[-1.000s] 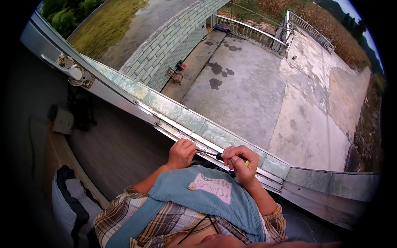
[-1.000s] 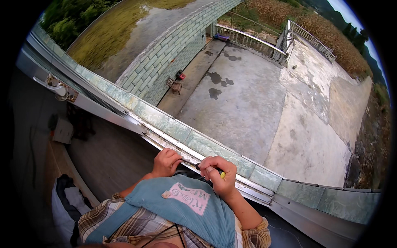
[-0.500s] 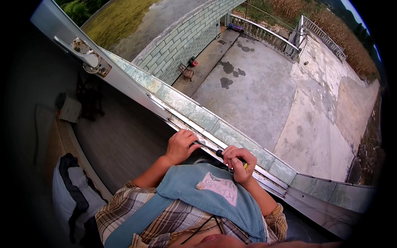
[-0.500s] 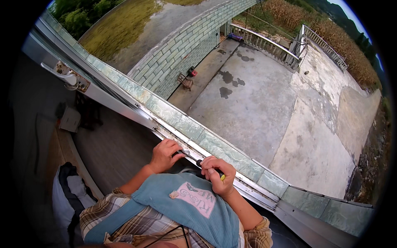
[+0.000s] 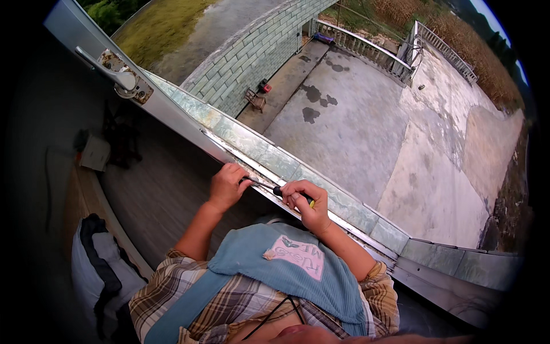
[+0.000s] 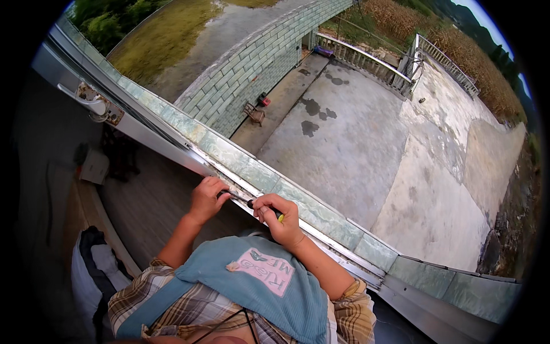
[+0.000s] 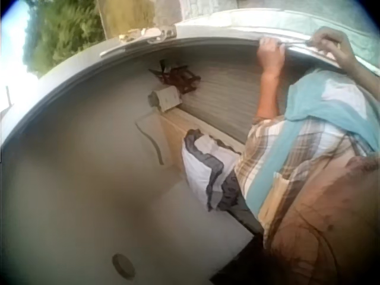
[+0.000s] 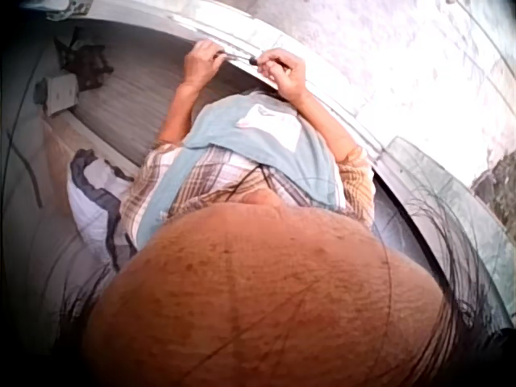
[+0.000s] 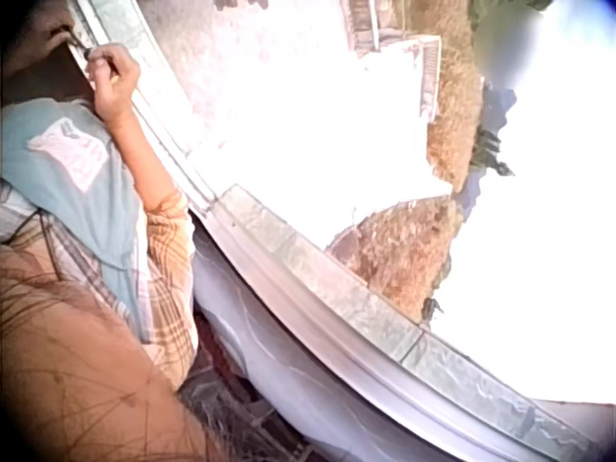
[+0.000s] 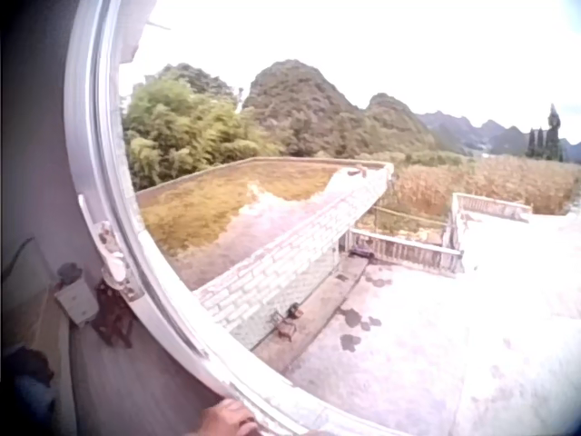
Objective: The person uses a screwdriver to scrape and clean the metal window frame. They repeatedly dip a small cloth or pad into a bucket of water and continue scraping along the frame's edge and corners.
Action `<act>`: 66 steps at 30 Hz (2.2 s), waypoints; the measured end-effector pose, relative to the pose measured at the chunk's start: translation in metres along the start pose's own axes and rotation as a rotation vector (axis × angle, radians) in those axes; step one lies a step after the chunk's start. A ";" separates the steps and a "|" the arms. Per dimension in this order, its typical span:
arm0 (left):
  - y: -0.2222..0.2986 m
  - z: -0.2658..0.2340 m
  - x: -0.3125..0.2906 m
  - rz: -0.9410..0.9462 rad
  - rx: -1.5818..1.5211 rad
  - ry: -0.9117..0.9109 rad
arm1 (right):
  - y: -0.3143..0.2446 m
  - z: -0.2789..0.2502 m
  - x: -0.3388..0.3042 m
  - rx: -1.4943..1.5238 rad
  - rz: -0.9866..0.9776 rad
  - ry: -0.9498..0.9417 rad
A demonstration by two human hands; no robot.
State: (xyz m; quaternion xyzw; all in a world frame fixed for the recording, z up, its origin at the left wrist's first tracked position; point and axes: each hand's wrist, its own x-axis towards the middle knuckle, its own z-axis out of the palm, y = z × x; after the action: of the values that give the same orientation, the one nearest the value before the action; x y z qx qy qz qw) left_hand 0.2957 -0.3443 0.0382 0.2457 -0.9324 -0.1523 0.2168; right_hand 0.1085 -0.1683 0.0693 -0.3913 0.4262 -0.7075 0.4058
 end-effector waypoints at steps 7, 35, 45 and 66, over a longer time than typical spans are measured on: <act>0.049 0.021 -0.011 0.093 -0.127 -0.002 | -0.052 -0.027 -0.028 -0.038 0.102 0.019; 0.061 0.027 -0.012 0.021 -0.150 -0.028 | -0.065 -0.028 -0.024 -0.018 0.152 0.069; 0.039 0.017 -0.004 0.038 -0.128 -0.128 | -0.051 -0.039 -0.030 0.095 0.153 0.268; 0.043 0.022 0.017 -0.592 -0.833 -0.017 | -0.065 -0.041 -0.013 0.156 0.096 0.216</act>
State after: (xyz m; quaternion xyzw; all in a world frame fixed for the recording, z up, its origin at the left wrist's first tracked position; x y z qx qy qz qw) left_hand 0.2546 -0.3134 0.0420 0.3908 -0.6849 -0.5678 0.2364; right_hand 0.0608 -0.1249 0.1131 -0.2592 0.4295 -0.7562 0.4203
